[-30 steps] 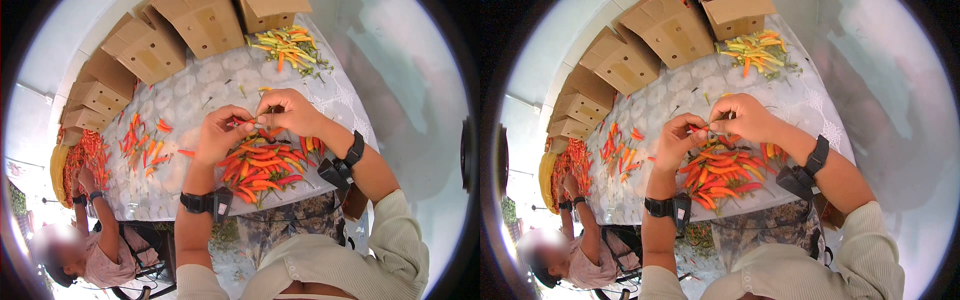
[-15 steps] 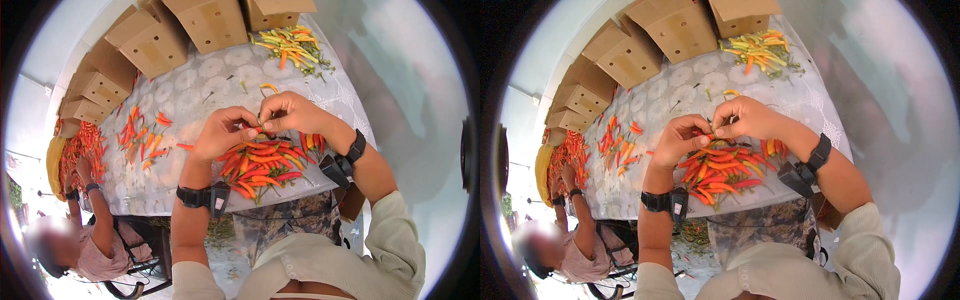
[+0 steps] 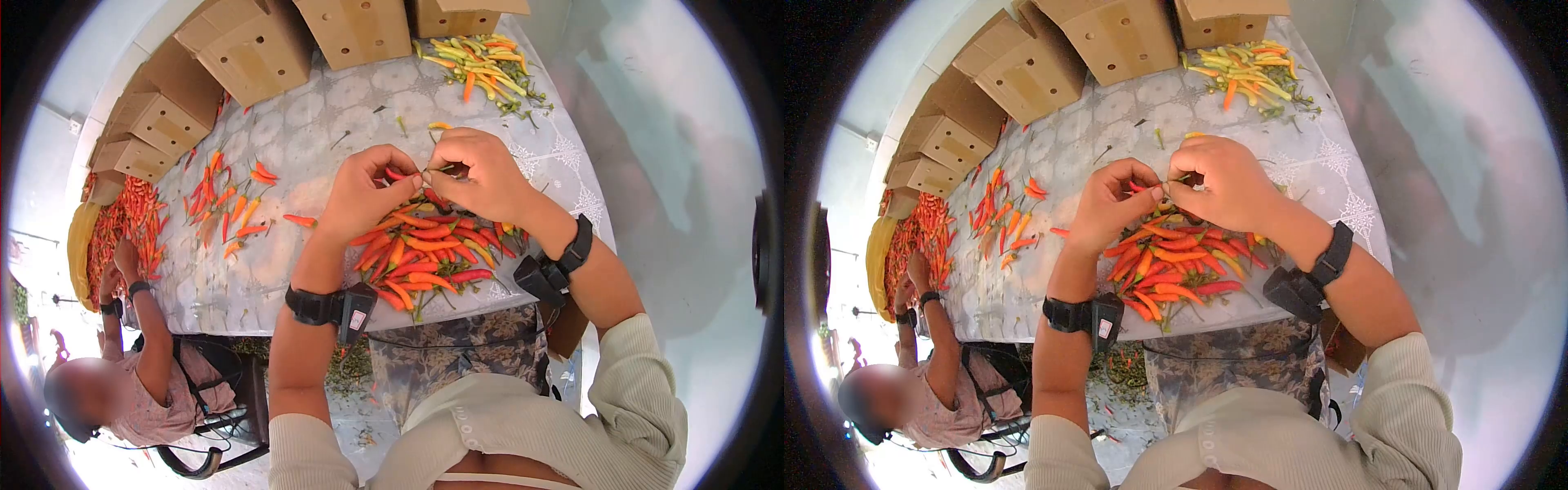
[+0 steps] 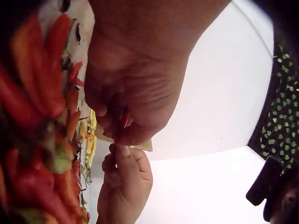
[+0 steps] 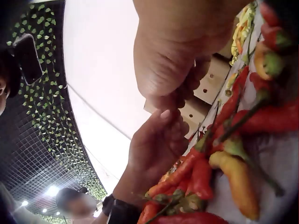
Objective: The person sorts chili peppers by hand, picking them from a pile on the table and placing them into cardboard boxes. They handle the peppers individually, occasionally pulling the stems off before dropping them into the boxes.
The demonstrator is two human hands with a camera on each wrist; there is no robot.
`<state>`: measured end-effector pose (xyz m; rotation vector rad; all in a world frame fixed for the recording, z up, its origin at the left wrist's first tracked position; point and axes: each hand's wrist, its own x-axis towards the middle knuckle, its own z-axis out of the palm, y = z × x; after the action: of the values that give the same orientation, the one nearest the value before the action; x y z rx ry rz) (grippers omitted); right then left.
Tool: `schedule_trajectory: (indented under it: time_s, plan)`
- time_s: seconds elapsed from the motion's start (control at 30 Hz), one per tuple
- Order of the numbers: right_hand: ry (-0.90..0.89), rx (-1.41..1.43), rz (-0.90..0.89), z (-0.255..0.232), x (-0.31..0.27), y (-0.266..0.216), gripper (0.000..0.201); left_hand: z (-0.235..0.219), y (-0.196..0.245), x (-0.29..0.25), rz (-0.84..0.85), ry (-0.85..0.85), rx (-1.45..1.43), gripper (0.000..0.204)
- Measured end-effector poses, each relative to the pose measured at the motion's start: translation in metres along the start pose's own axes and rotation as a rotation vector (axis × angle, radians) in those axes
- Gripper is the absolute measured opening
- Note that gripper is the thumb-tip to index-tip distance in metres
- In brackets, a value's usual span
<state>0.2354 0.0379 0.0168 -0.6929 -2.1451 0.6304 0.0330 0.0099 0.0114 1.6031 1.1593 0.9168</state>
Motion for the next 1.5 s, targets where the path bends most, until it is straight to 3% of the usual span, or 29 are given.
schedule_trajectory:
  time_s: [0.27,0.37,0.47,0.57,0.67,0.77,0.87,0.97,1.07,1.27,1.37,1.5]
  plan:
    - [0.073,-0.205,-0.083,-0.001,-0.001,-0.005,0.012,0.005,-0.004,0.002,0.042,0.095,0.043,0.013]
    - [-0.029,-0.153,0.062,-0.003,-0.002,0.004,0.014,0.005,0.007,0.001,0.079,0.148,0.274,0.025]
    - [-0.150,-0.264,0.165,-0.014,-0.005,0.017,0.021,-0.006,0.010,-0.008,0.304,0.163,0.521,0.047]
    - [-0.139,-0.311,0.269,-0.034,-0.011,0.014,0.035,-0.021,0.033,-0.030,0.016,0.002,0.677,0.067]
    - [-0.152,-0.328,0.247,-0.055,-0.013,0.005,0.051,-0.034,0.040,-0.042,-0.166,-0.338,0.530,0.076]
    - [-0.531,-0.219,0.379,-0.077,-0.013,-0.011,0.059,-0.024,0.039,-0.041,-0.127,-0.443,0.572,0.075]
    - [-0.698,-0.109,0.313,-0.073,-0.018,-0.008,0.061,-0.014,0.035,-0.037,-0.116,-0.412,0.644,0.067]
    - [-0.718,-0.076,0.433,-0.064,-0.017,-0.007,0.056,-0.009,0.036,-0.032,-0.091,-0.370,0.678,0.056]
    - [-0.498,-0.159,0.133,-0.055,-0.021,0.006,0.044,-0.004,0.032,-0.028,-0.102,-0.252,0.592,0.043]
    - [-0.168,-0.054,0.125,-0.036,-0.012,0.020,0.028,0.002,0.018,-0.021,0.006,0.090,0.509,0.025]
    - [0.155,-0.075,0.122,-0.028,-0.012,0.026,0.026,-0.002,0.005,-0.013,0.059,0.202,0.452,0.019]
    - [0.024,-0.059,0.176,-0.036,-0.010,0.014,0.023,-0.003,0.002,-0.011,0.044,0.274,0.318,0.015]
